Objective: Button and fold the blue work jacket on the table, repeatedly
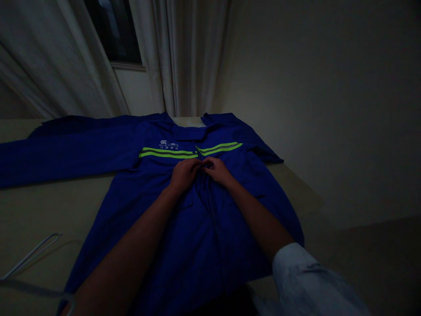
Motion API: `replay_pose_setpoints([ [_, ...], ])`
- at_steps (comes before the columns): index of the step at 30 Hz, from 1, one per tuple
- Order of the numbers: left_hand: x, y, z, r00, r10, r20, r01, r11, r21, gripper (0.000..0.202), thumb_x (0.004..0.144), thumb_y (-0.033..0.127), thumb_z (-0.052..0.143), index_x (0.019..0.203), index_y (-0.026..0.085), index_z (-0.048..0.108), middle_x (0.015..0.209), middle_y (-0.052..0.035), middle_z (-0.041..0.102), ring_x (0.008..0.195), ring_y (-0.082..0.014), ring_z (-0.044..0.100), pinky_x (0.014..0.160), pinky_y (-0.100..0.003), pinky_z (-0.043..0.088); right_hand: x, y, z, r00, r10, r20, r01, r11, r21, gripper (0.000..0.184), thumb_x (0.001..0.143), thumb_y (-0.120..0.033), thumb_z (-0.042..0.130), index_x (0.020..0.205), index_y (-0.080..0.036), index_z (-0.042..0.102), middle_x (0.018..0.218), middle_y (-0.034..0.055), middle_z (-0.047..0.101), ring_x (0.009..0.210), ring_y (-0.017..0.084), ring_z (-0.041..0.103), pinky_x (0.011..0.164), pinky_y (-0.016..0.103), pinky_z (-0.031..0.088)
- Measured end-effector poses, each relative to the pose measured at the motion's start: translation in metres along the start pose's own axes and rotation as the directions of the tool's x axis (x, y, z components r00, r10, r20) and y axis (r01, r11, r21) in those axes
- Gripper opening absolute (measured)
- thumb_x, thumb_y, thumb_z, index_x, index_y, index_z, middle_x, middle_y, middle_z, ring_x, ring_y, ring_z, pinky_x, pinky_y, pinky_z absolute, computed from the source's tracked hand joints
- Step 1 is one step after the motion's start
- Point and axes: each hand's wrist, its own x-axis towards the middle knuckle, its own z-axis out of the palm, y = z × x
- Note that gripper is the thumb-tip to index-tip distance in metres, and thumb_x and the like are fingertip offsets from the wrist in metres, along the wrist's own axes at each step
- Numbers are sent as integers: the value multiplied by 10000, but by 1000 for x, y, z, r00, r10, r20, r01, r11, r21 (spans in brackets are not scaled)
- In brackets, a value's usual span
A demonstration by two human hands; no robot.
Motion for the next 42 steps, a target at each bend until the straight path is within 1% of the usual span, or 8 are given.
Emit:
replay_pose_setpoints([
  [6, -1, 4, 1, 998, -66, -14, 67, 993, 99, 259, 980, 210, 539, 1172, 229, 712, 1145, -87, 761, 1098, -272, 673, 946, -365, 492, -2, -2, 2, 998, -53, 13, 54, 998, -40, 127, 817, -181, 708, 943, -188, 714, 783, -32, 667, 633, 117, 538, 641, 237, 404],
  [9, -1, 4, 1, 995, -102, 1, 100, 982, 157, 214, 999, 285, 547, 1083, 209, 727, 1078, -104, 746, 1063, -280, 660, 926, -369, 489, -4, -4, 2, 997, -73, -6, 72, 995, -71, 104, 828, -188, 705, 931, -196, 708, 805, -27, 679, 648, 119, 548, 657, 238, 408],
  [12, 1, 1, 1, 996, -90, 28, 82, 976, 200, 242, 1013, 322, 526, 1000, 203, 736, 1040, -108, 719, 1023, -273, 648, 907, -371, 486, -5, -4, 2, 996, -83, -20, 82, 995, -65, 103, 835, -203, 698, 937, -196, 703, 815, -23, 685, 649, 118, 548, 655, 237, 409],
  [20, 2, 1, -1, 999, -40, -8, 41, 987, 152, 243, 1016, 334, 525, 967, 202, 723, 1012, -86, 698, 986, -246, 634, 874, -358, 467, 8, 13, 4, 998, -32, -48, 41, 980, 195, 145, 849, -313, 664, 884, -181, 712, 787, -1, 688, 713, 148, 606, 688, 256, 452],
  [24, 1, 3, 0, 999, -37, -3, 37, 981, 188, 255, 1025, 334, 514, 978, 196, 723, 1031, -96, 697, 997, -256, 630, 872, -367, 461, 10, 18, 5, 1000, 2, -16, 2, 974, 228, 169, 810, -322, 726, 894, -175, 740, 771, 1, 702, 705, 149, 605, 672, 255, 451],
  [34, 2, 5, 0, 987, -161, 21, 155, 971, 181, 272, 1002, 319, 535, 961, 194, 772, 992, -94, 721, 984, -240, 664, 862, -333, 471, 1, 2, 2, 1000, -8, -2, 8, 1000, 7, 133, 865, -241, 727, 975, -175, 762, 765, -9, 697, 658, 129, 587, 645, 238, 430],
  [39, 4, 5, -1, 977, -214, 18, 211, 972, 105, 408, 1008, 469, 519, 922, 184, 798, 978, -91, 756, 919, -223, 682, 781, -313, 462, -3, -5, 3, 998, -62, -27, 59, 993, -100, 111, 907, -195, 677, 990, -185, 750, 818, 7, 722, 712, 141, 620, 689, 245, 442],
  [42, 6, 2, -2, 964, -263, 44, 262, 965, 30, 370, 974, 470, 574, 935, 186, 809, 984, -79, 783, 909, -216, 696, 734, -294, 445, -4, -8, 2, 997, -71, -23, 67, 987, -143, 113, 902, -180, 686, 993, -186, 752, 820, 5, 718, 702, 138, 613, 694, 246, 440],
])
